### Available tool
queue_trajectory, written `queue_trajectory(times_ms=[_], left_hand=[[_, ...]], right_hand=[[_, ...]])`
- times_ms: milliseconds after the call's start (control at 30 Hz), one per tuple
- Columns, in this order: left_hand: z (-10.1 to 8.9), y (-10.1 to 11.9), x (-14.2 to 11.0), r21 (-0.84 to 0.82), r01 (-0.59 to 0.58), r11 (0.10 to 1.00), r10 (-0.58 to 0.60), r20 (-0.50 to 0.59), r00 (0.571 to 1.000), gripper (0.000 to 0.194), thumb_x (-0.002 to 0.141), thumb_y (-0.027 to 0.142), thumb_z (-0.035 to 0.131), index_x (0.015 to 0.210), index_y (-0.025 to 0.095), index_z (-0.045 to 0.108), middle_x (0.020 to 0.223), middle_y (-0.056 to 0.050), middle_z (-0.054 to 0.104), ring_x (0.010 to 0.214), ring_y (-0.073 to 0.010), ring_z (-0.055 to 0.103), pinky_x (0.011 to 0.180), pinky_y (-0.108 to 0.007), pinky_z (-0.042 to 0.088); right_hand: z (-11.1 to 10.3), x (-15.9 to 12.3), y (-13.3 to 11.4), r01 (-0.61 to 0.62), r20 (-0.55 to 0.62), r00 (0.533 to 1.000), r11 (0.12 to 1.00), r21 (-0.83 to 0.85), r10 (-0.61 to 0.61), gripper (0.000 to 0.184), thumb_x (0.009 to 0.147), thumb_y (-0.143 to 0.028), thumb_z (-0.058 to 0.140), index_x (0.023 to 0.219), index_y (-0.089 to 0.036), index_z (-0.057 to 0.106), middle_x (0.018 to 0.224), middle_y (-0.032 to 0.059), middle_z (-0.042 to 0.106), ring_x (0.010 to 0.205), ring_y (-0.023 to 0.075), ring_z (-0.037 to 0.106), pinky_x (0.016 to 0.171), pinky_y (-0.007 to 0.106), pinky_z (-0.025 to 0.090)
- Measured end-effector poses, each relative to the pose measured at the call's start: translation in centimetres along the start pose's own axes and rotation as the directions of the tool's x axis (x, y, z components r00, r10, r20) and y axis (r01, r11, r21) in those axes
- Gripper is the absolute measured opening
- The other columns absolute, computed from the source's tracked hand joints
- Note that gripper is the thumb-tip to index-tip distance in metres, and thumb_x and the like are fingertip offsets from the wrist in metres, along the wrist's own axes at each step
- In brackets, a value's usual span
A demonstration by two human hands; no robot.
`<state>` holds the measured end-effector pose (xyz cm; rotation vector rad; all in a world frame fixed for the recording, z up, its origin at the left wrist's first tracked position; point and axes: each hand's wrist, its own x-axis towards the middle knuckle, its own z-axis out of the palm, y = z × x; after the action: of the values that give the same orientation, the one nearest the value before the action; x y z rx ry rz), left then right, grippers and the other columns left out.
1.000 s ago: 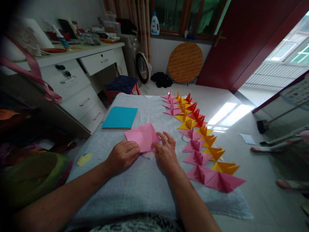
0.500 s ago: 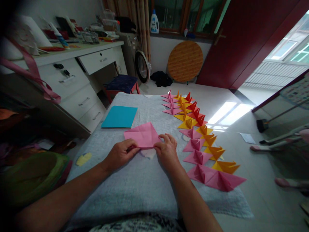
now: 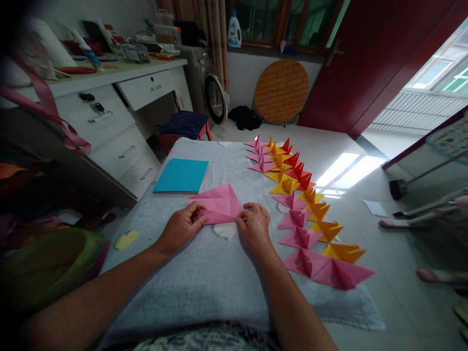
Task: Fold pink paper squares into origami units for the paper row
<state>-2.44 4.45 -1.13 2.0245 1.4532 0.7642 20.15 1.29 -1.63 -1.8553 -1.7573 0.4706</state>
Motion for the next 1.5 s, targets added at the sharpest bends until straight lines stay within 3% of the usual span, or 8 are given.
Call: queue_trajectory(times_ms=[167, 667, 1200, 1500], left_hand=[[0.2, -0.1, 0.2, 0.034, 0.064, 0.997, -0.064, 0.006, 0.998, 0.024, 0.084, 0.022, 0.060, 0.108, 0.021, 0.059, 0.073, 0.004, 0.061, 0.064, -0.0140, 0.059, 0.063, -0.025, 0.043], [0.2, 0.3, 0.9, 0.231, 0.112, 0.966, -0.111, -0.020, 0.994, 0.016, 0.086, 0.023, 0.067, 0.099, 0.019, 0.058, 0.077, 0.001, 0.064, 0.070, -0.0171, 0.061, 0.067, -0.027, 0.042], [0.7, -0.2, 1.4, 0.315, 0.020, 0.949, -0.020, -0.002, 1.000, 0.001, 0.089, 0.020, 0.062, 0.089, 0.019, 0.061, 0.078, -0.002, 0.067, 0.076, -0.0195, 0.063, 0.073, -0.030, 0.042], [0.6, 0.0, 1.6, 0.340, -0.022, 0.940, 0.022, 0.003, 1.000, 0.003, 0.090, 0.020, 0.059, 0.087, 0.019, 0.060, 0.085, -0.004, 0.068, 0.082, -0.0207, 0.061, 0.079, -0.033, 0.044]], right_hand=[[0.3, -0.1, -0.2, -0.026, -0.041, 0.999, 0.999, -0.030, 0.025, 0.010, 0.084, -0.020, 0.065, 0.079, -0.020, 0.073, 0.121, 0.0097, 0.065, 0.118, 0.0307, 0.052, 0.101, 0.046, 0.036], [0.6, -0.3, -0.5, -0.030, -0.092, 0.996, 0.997, -0.070, 0.023, 0.014, 0.083, -0.019, 0.062, 0.071, -0.020, 0.068, 0.119, 0.0089, 0.065, 0.115, 0.0296, 0.052, 0.097, 0.045, 0.037], [0.8, -0.1, -0.4, -0.056, -0.107, 0.993, 0.996, -0.074, 0.048, 0.014, 0.083, -0.020, 0.060, 0.069, -0.020, 0.065, 0.116, 0.0093, 0.065, 0.113, 0.0294, 0.052, 0.095, 0.044, 0.037], [0.7, -0.1, -0.5, -0.052, -0.102, 0.994, 0.996, -0.075, 0.044, 0.015, 0.083, -0.020, 0.060, 0.069, -0.019, 0.065, 0.115, 0.0094, 0.065, 0.110, 0.0280, 0.053, 0.094, 0.042, 0.036]])
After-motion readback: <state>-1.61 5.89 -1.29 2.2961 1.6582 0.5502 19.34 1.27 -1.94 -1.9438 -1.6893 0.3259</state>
